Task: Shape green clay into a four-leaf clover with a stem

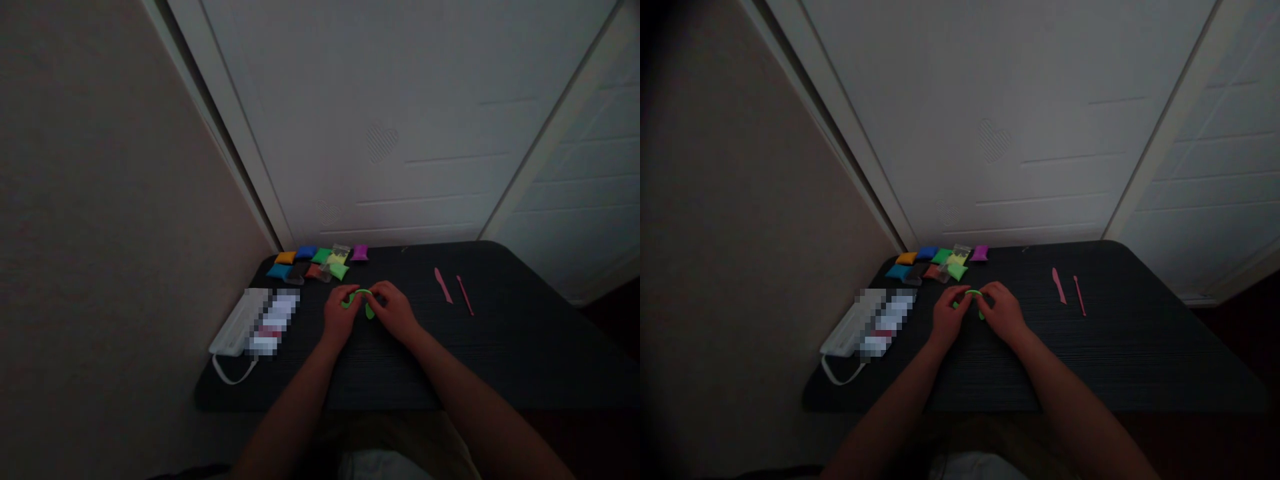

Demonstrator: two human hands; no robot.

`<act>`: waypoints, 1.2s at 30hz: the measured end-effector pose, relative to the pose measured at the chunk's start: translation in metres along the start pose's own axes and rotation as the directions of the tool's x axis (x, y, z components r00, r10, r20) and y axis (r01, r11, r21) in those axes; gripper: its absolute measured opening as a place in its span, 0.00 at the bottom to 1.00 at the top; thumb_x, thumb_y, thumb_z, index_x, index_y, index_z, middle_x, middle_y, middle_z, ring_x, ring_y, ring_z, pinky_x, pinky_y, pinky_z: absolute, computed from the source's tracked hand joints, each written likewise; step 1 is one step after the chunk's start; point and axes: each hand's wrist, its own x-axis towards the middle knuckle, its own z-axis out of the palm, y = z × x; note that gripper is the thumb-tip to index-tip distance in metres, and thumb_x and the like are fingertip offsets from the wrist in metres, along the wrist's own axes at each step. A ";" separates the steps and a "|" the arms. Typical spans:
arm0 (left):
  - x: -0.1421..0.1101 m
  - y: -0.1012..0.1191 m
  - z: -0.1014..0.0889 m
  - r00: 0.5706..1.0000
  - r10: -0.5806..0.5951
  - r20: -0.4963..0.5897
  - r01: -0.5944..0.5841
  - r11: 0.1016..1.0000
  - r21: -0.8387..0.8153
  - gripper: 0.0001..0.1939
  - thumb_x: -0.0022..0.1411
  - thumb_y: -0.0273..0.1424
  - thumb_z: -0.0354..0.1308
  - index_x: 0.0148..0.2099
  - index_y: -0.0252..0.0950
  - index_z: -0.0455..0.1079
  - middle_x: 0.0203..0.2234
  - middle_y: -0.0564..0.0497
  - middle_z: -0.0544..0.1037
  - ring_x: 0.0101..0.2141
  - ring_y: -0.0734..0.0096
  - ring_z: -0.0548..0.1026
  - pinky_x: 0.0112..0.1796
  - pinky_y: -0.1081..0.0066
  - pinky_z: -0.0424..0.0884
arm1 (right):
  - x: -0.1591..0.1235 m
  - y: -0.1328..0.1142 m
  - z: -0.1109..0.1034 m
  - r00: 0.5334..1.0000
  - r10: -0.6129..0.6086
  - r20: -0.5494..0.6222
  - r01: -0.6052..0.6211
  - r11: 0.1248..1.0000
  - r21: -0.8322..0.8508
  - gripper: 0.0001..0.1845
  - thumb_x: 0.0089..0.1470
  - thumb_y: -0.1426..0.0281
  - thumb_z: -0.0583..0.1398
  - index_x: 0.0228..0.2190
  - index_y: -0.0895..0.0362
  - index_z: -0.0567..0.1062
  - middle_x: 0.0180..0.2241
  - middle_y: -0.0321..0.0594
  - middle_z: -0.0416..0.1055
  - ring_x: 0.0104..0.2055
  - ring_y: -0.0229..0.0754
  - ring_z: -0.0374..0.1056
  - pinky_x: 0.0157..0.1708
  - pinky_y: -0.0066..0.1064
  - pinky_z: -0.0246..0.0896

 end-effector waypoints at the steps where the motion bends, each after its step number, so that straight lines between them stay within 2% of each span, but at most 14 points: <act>1: 0.000 0.000 0.000 1.000 0.018 0.000 -0.018 1.000 0.014 0.09 0.49 0.33 0.56 0.35 0.39 0.71 0.32 0.50 0.71 0.34 0.68 0.67 0.38 0.68 0.62 | 0.000 0.000 0.000 1.000 -0.003 0.002 0.003 1.000 0.001 0.05 0.49 0.69 0.54 0.28 0.55 0.70 0.30 0.39 0.66 0.35 0.40 0.63 0.38 0.33 0.59; 7: 0.000 0.000 0.001 0.999 0.030 -0.029 -0.029 0.999 0.018 0.07 0.48 0.33 0.56 0.33 0.39 0.71 0.30 0.50 0.71 0.36 0.66 0.67 0.40 0.66 0.61 | 0.002 -0.002 0.000 1.000 0.015 -0.021 -0.014 1.000 0.018 0.06 0.49 0.69 0.53 0.29 0.55 0.70 0.30 0.39 0.67 0.35 0.40 0.64 0.36 0.33 0.60; 11: -0.001 -0.001 0.002 0.995 0.094 -0.031 -0.090 0.990 0.110 0.06 0.48 0.32 0.56 0.32 0.40 0.70 0.29 0.50 0.71 0.36 0.65 0.66 0.40 0.65 0.60 | 0.002 -0.002 -0.001 0.999 0.024 -0.027 -0.024 0.999 0.026 0.05 0.49 0.70 0.54 0.29 0.55 0.70 0.29 0.39 0.67 0.34 0.40 0.64 0.36 0.33 0.60; 17: 0.001 -0.001 0.002 0.986 0.164 0.002 -0.161 0.965 0.209 0.05 0.49 0.31 0.56 0.32 0.40 0.70 0.29 0.50 0.72 0.36 0.63 0.65 0.41 0.63 0.58 | 0.002 -0.002 -0.001 1.000 0.027 -0.016 -0.026 0.999 0.041 0.05 0.49 0.70 0.54 0.29 0.55 0.69 0.29 0.38 0.66 0.34 0.39 0.63 0.36 0.32 0.59; 25: 0.000 -0.003 0.002 0.980 0.191 0.054 -0.198 0.952 0.234 0.06 0.51 0.32 0.54 0.33 0.41 0.70 0.30 0.50 0.72 0.36 0.62 0.65 0.40 0.62 0.60 | 0.002 -0.002 0.000 0.997 0.050 -0.052 -0.048 0.998 0.035 0.05 0.49 0.70 0.54 0.29 0.55 0.69 0.29 0.38 0.66 0.33 0.40 0.63 0.35 0.32 0.59; 30: 0.000 -0.005 0.003 0.979 0.199 0.041 -0.203 0.949 0.241 0.05 0.51 0.33 0.54 0.31 0.40 0.70 0.29 0.50 0.72 0.36 0.63 0.66 0.41 0.61 0.60 | 0.002 -0.002 0.000 0.997 0.062 -0.056 -0.060 0.998 0.035 0.05 0.48 0.70 0.54 0.29 0.56 0.69 0.29 0.38 0.66 0.33 0.38 0.63 0.35 0.31 0.59; 36: 0.000 -0.007 0.003 0.970 0.210 0.118 -0.240 0.890 0.387 0.08 0.56 0.32 0.48 0.34 0.37 0.68 0.31 0.51 0.72 0.38 0.67 0.65 0.41 0.63 0.62 | 0.002 0.001 0.001 0.996 0.070 -0.058 -0.068 0.997 0.042 0.05 0.48 0.70 0.54 0.29 0.56 0.69 0.29 0.38 0.66 0.33 0.38 0.63 0.35 0.30 0.58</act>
